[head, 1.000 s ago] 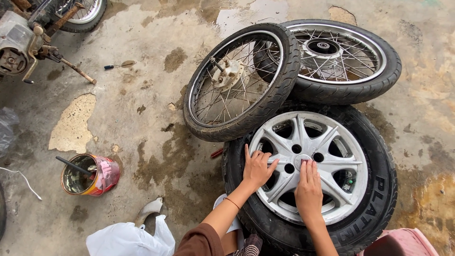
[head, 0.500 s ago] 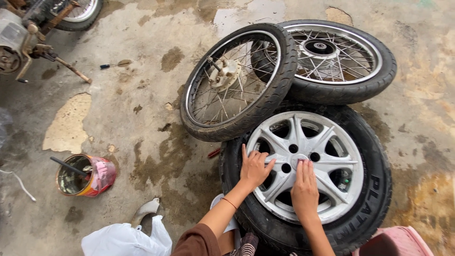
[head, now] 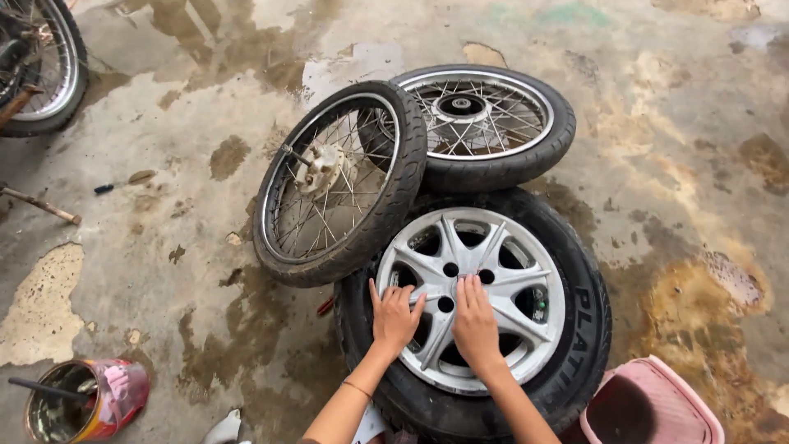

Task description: The person is manually sanding the surface of a silver alloy wheel rim using a small piece of sandpaper and water from a bucket.

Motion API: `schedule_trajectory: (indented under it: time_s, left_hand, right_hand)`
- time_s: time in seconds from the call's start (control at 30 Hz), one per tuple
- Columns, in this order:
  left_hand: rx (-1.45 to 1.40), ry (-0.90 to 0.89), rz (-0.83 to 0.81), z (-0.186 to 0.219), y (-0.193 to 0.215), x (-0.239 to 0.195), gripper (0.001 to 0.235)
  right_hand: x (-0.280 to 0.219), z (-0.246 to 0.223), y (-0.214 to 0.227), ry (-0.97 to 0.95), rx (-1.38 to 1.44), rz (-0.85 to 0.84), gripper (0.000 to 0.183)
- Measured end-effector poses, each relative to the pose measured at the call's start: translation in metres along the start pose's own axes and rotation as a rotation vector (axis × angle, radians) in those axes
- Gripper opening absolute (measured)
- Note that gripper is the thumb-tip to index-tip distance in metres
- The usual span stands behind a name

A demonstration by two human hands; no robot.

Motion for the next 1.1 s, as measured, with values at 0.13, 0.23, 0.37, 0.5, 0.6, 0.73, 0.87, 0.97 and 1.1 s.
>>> schedule_trajectory:
  time_s: [0.13, 0.23, 0.37, 0.5, 0.6, 0.73, 0.87, 0.97, 1.1]
  left_hand:
    - [0.011, 0.016, -0.041, 0.002, 0.000, 0.002, 0.049]
    - [0.010, 0.018, -0.029, 0.002, 0.006, -0.001, 0.049]
    - [-0.014, 0.022, -0.026, 0.000, 0.007, 0.002, 0.050]
    - [-0.012, 0.009, -0.031, 0.001, 0.005, 0.000, 0.050]
    - [-0.021, 0.018, -0.040, 0.000, 0.004, 0.000, 0.051]
    - [-0.006, 0.015, -0.028, -0.001, 0.004, -0.001, 0.049]
    - [-0.015, 0.019, -0.030, -0.002, 0.001, -0.001, 0.050]
    - [-0.017, 0.025, -0.046, -0.003, 0.000, -0.003, 0.051]
    - [-0.007, 0.013, -0.031, -0.002, 0.001, -0.002, 0.049]
  right_hand:
    - [-0.012, -0.013, 0.012, 0.030, -0.082, 0.096, 0.056]
    - [-0.016, -0.014, 0.008, 0.011, -0.041, 0.075, 0.062]
    - [-0.012, -0.013, 0.003, -0.024, -0.064, 0.043, 0.064]
    - [-0.015, -0.011, 0.001, -0.058, -0.064, 0.024, 0.066]
    - [-0.016, -0.009, -0.006, -0.060, -0.069, 0.006, 0.066]
    - [-0.017, -0.009, -0.010, -0.059, -0.112, -0.011, 0.067]
    - [-0.017, -0.009, -0.009, -0.068, -0.091, 0.005, 0.065]
    - [-0.018, -0.009, -0.009, -0.067, -0.092, 0.019, 0.065]
    - [-0.017, -0.009, -0.007, -0.061, -0.104, 0.037, 0.066]
Point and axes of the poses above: each hand's wrist, its own x-axis towards the middle knuckle, its own y-axis out of the back of the hand, z = x × y, the point moved 5 cm from there along x, towards the middle knuckle, and after that the axes turned 12 degrees about -y, right-handed, at the moved point
